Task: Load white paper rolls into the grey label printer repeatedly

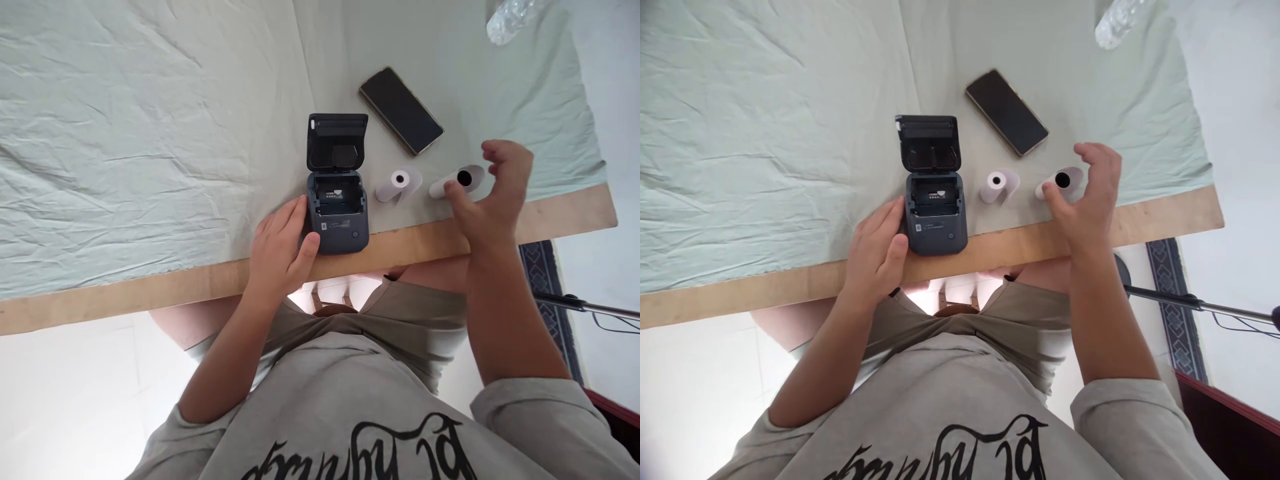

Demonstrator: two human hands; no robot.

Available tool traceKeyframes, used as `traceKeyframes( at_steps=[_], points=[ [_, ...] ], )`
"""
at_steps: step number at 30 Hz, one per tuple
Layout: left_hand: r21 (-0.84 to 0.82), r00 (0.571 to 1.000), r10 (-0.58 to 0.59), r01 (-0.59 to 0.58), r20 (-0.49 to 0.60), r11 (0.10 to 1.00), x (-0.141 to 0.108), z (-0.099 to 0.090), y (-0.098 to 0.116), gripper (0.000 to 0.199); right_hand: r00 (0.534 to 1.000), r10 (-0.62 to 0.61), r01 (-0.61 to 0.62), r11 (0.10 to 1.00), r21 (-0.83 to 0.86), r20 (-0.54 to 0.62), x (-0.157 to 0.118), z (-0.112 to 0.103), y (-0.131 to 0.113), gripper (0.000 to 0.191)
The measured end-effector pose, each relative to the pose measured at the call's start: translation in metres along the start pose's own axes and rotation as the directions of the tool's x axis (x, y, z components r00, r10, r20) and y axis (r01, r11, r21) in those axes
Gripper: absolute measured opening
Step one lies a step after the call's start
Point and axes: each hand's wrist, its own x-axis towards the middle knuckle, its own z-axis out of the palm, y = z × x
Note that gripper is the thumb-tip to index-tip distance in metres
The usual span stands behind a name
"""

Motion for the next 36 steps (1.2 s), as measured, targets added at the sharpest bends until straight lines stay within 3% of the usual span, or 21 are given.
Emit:
traceKeyframes(
  at_steps=[2,4,15,21,27,30,32,36],
  points=[
    [0.005,1.0,0.0,0.0,0.0,1.0,0.0,0.001,-0.001,0.09,0.994,0.034,-0.037,0.999,0.028,0.105,0.001,0.002,0.014,0.051],
    [0.005,1.0,0.005,-0.005,0.0,1.0,0.0,0.001,-0.001,0.089,0.989,0.074,-0.081,0.996,0.048,0.127,-0.002,0.005,0.021,0.05],
    [-0.003,1.0,0.005,-0.005,0.006,1.0,0.001,-0.002,0.001,0.083,0.978,0.204,-0.205,0.978,0.038,0.035,-0.009,0.016,0.023,0.041],
    [-0.016,1.0,0.014,-0.014,0.009,1.0,0.001,-0.001,0.001,0.083,0.967,0.256,-0.252,0.951,0.177,0.002,-0.011,0.02,0.032,0.044],
    [0.006,1.0,0.019,-0.019,0.0,1.0,0.0,0.001,-0.001,0.076,0.954,0.298,-0.273,0.914,0.299,-0.041,-0.009,0.019,0.035,0.034],
    [0.026,1.0,0.004,-0.004,0.022,1.0,0.0,0.0,0.0,0.07,0.951,0.308,-0.29,0.897,0.334,0.0,-0.011,0.017,0.025,0.026],
    [0.041,0.999,-0.005,0.003,0.035,0.999,-0.001,-0.001,0.001,0.068,0.966,0.259,-0.238,0.891,0.387,-0.002,-0.012,0.015,0.011,0.025],
    [0.05,0.999,-0.015,0.012,0.049,0.999,-0.001,-0.002,0.003,0.071,0.999,0.02,-0.031,0.914,0.404,0.031,-0.012,0.013,-0.036,0.032]
  ],
)
